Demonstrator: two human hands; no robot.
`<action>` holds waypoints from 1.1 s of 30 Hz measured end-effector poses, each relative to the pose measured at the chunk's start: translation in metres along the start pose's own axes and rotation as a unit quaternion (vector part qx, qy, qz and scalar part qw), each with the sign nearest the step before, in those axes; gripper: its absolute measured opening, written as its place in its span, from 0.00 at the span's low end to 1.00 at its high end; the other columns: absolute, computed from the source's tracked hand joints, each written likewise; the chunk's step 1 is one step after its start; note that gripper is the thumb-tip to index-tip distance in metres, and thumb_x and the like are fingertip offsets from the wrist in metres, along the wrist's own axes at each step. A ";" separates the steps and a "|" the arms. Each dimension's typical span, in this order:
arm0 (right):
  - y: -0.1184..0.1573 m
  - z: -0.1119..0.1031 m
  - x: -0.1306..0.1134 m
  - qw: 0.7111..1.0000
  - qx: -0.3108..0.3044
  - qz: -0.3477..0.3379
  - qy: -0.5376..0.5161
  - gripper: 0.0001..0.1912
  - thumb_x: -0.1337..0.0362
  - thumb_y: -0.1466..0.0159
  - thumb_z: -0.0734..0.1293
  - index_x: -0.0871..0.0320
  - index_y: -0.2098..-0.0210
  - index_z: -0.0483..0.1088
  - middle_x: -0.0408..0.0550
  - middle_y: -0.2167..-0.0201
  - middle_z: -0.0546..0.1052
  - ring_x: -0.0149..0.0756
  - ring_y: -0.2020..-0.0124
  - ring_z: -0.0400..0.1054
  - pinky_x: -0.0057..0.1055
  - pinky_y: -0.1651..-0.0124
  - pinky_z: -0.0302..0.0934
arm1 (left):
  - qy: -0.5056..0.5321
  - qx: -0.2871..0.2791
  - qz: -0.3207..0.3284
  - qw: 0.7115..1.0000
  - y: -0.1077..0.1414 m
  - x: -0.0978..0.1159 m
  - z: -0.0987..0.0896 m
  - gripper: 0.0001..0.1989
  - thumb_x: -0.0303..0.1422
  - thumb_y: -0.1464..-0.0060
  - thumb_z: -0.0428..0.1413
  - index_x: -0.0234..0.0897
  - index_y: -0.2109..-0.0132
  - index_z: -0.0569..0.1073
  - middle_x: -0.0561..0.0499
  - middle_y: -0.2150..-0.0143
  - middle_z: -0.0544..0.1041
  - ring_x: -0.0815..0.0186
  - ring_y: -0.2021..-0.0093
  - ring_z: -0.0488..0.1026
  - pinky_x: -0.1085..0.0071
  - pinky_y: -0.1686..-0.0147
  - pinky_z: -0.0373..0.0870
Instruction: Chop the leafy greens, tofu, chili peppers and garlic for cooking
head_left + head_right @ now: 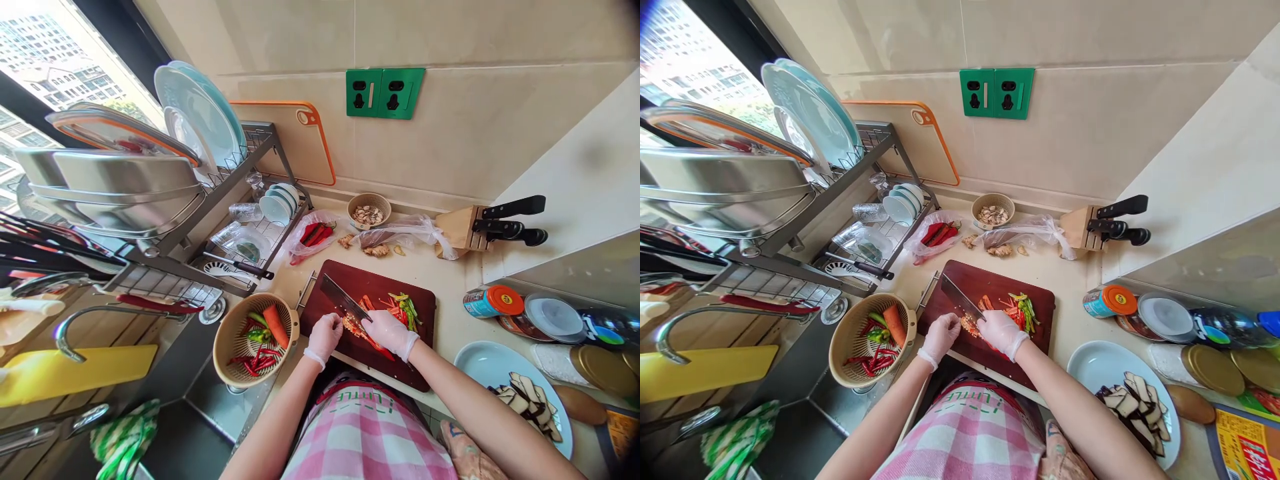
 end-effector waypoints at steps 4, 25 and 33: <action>-0.002 -0.002 0.001 1.000 -0.003 -0.014 -0.006 0.17 0.60 0.36 0.55 0.61 0.64 0.73 0.55 0.66 0.78 0.36 0.64 0.72 0.27 0.66 0.55 | -0.032 -0.007 0.005 0.999 0.003 0.006 -0.001 0.07 0.26 0.48 0.50 0.37 0.70 0.72 0.52 0.71 0.72 0.70 0.70 0.66 0.76 0.67 0.58; 0.009 -0.008 -0.003 0.998 -0.010 -0.047 0.033 0.17 0.60 0.35 0.54 0.61 0.65 0.72 0.54 0.66 0.78 0.38 0.63 0.73 0.28 0.65 0.54 | -0.053 -0.011 0.004 0.999 0.008 0.007 0.002 0.08 0.27 0.45 0.48 0.37 0.69 0.70 0.51 0.70 0.71 0.69 0.69 0.67 0.76 0.66 0.58; 0.007 -0.011 -0.006 0.997 -0.027 -0.060 0.043 0.17 0.61 0.36 0.55 0.61 0.67 0.73 0.55 0.66 0.78 0.40 0.63 0.73 0.29 0.64 0.55 | -0.060 -0.002 -0.032 0.998 0.012 0.002 0.003 0.07 0.27 0.45 0.48 0.37 0.68 0.70 0.50 0.68 0.72 0.68 0.66 0.69 0.76 0.65 0.59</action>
Point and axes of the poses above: each hand's wrist, its own y-axis away from the middle knuckle, its own z-axis out of the palm, x = y × z, the point moved 8 cm from there along -y, towards the middle knuckle
